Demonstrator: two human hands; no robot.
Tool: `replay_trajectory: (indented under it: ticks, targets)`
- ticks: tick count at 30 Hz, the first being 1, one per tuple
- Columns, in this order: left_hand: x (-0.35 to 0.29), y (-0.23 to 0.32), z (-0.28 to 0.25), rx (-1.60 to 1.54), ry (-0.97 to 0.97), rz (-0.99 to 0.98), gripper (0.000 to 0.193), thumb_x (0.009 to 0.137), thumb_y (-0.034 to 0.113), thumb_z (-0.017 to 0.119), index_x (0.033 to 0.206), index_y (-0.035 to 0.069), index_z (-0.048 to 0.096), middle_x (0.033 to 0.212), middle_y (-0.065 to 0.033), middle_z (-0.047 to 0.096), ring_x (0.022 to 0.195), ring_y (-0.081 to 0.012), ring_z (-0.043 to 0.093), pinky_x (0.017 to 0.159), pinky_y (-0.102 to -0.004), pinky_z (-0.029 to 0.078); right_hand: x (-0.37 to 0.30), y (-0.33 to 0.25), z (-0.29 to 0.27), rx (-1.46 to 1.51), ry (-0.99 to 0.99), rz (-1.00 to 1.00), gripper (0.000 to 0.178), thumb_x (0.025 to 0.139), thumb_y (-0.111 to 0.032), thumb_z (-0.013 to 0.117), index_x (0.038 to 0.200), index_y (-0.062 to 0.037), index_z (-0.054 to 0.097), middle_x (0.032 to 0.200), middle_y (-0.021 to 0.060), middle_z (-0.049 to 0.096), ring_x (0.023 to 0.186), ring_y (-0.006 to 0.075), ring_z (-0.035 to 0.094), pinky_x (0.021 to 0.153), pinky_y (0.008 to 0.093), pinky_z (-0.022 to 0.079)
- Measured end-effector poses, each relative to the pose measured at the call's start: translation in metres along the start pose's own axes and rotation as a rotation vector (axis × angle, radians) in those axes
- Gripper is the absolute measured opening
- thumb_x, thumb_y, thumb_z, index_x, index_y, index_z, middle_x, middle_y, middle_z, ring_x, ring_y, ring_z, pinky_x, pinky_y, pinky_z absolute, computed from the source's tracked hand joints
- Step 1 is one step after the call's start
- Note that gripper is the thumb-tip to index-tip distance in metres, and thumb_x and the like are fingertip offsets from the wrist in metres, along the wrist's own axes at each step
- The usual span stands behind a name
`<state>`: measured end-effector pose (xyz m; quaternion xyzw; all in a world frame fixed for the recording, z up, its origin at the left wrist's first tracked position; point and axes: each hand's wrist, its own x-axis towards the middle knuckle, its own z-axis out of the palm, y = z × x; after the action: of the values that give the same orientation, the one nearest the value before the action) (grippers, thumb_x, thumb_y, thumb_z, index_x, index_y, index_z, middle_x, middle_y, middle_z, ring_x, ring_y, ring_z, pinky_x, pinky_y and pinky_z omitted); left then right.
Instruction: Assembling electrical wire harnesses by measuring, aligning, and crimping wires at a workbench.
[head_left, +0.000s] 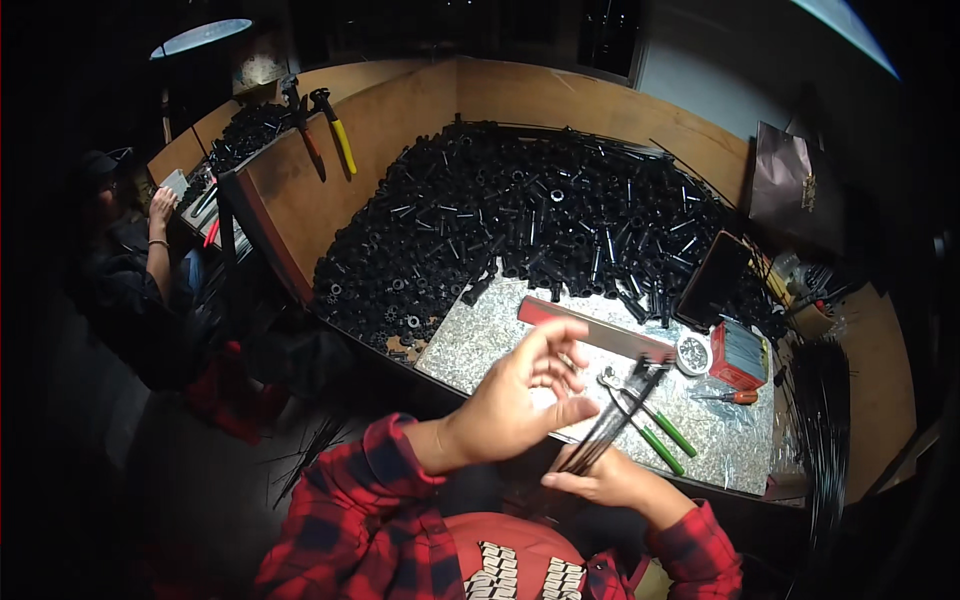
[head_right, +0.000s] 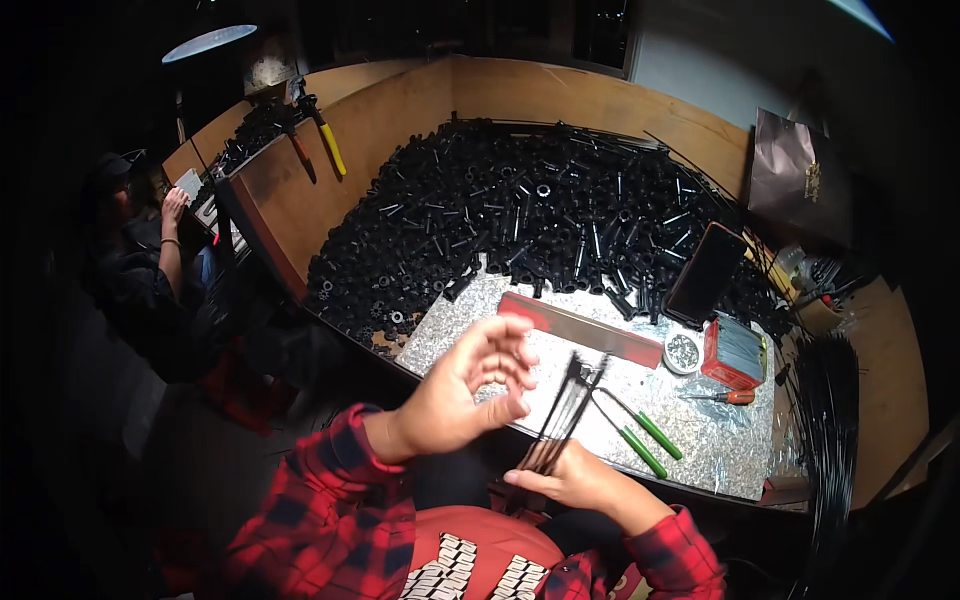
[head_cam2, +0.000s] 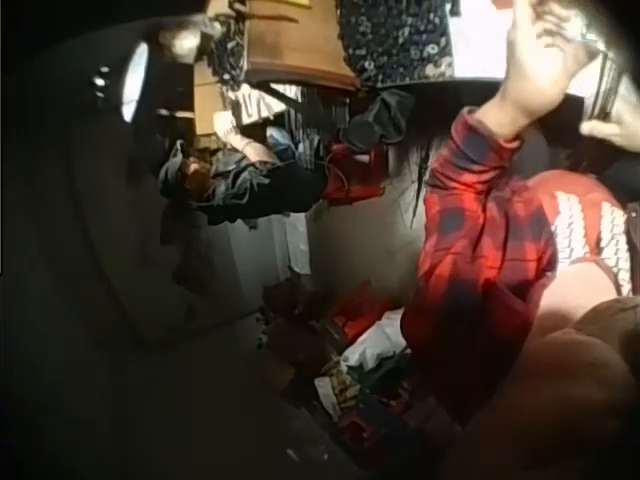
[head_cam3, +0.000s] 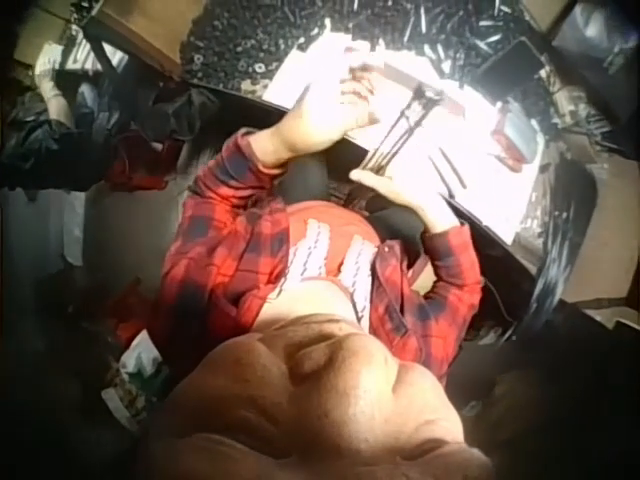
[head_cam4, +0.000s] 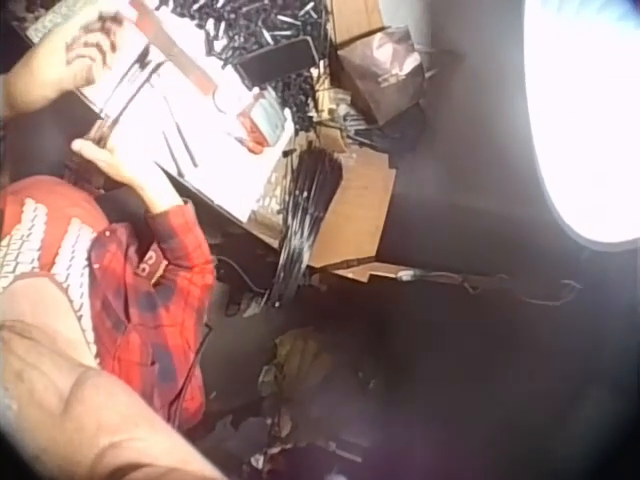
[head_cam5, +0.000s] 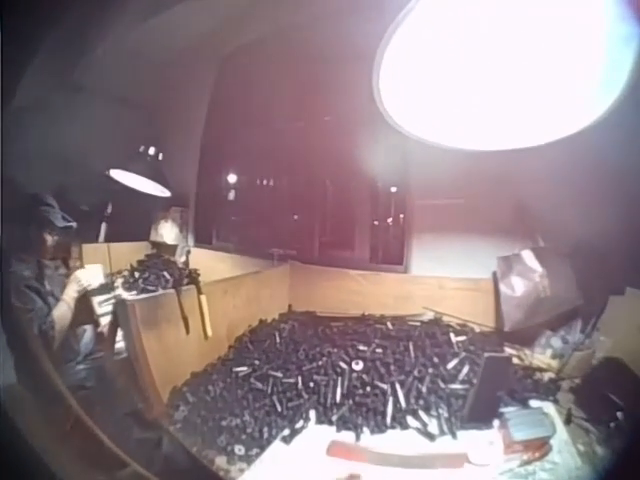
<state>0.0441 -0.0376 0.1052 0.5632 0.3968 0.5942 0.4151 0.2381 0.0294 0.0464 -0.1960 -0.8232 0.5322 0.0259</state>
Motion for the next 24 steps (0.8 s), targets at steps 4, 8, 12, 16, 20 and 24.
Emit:
replay_trajectory:
  ticks: [4, 8, 12, 16, 20, 24]
  targets:
    - [0.023, 0.019, -0.003, -0.317, -0.012, 0.028, 0.059, 0.083, 0.011, 0.073, 0.130, 0.005, 0.038, 0.105, -0.0077, 0.054, 0.094, -0.0104, 0.057, 0.083, -0.0250, 0.049, 0.016, 0.029, 0.017, -0.060, -0.056, 0.003, 0.033, 0.085, -0.032, 0.070, 0.076, -0.0011, 0.066, 0.063, 0.0097, 0.063, 0.057, 0.0166, 0.060, 0.056, 0.0313, 0.048]
    - [0.035, 0.014, -0.010, -0.369, -0.118, -0.107, 0.043, 0.084, 0.003, 0.070, 0.120, 0.004, 0.047, 0.097, -0.0061, 0.059, 0.088, -0.0112, 0.060, 0.076, -0.0265, 0.053, 0.013, 0.018, 0.009, -0.041, -0.041, -0.076, 0.032, 0.082, -0.032, 0.074, 0.086, -0.0016, 0.065, 0.070, 0.0085, 0.064, 0.065, 0.0169, 0.061, 0.061, 0.0316, 0.049]
    - [0.044, 0.009, 0.001, -0.497, -0.090, -0.052, 0.026, 0.084, 0.000, 0.068, 0.106, 0.004, 0.054, 0.099, -0.0062, 0.060, 0.086, -0.0116, 0.061, 0.072, -0.0251, 0.054, -0.002, -0.029, -0.045, 0.007, 0.081, -0.146, 0.030, 0.082, -0.023, 0.073, 0.100, -0.0020, 0.064, 0.088, 0.0046, 0.065, 0.083, 0.0124, 0.061, 0.076, 0.0301, 0.049]
    - [0.046, 0.006, -0.001, -0.481, -0.152, -0.100, 0.015, 0.085, 0.001, 0.067, 0.098, 0.004, 0.059, 0.090, -0.0031, 0.063, 0.081, -0.0092, 0.061, 0.071, -0.0234, 0.052, 0.014, -0.045, -0.061, 0.417, 0.290, -0.307, 0.022, 0.087, -0.019, 0.065, 0.092, 0.0033, 0.064, 0.092, 0.0100, 0.064, 0.086, 0.0173, 0.060, 0.078, 0.0317, 0.048]
    - [0.048, 0.010, -0.005, -0.373, -0.136, -0.118, 0.006, 0.086, 0.002, 0.067, 0.088, 0.003, 0.061, 0.082, -0.0011, 0.062, 0.073, -0.0076, 0.061, 0.066, -0.0212, 0.050, 0.024, -0.039, -0.058, 0.593, 0.217, -0.335, 0.024, 0.085, -0.020, 0.068, 0.088, 0.0037, 0.063, 0.083, 0.0104, 0.064, 0.078, 0.0187, 0.062, 0.073, 0.0323, 0.051]
    - [0.048, 0.010, -0.003, -0.318, -0.076, -0.046, 0.008, 0.084, 0.003, 0.069, 0.084, 0.003, 0.061, 0.078, -0.0002, 0.062, 0.071, -0.0065, 0.060, 0.065, -0.0204, 0.049, 0.019, -0.048, -0.053, 0.566, 0.327, -0.348, 0.015, 0.089, -0.012, 0.064, 0.089, 0.0031, 0.062, 0.080, 0.0107, 0.066, 0.075, 0.0182, 0.064, 0.071, 0.0319, 0.053]
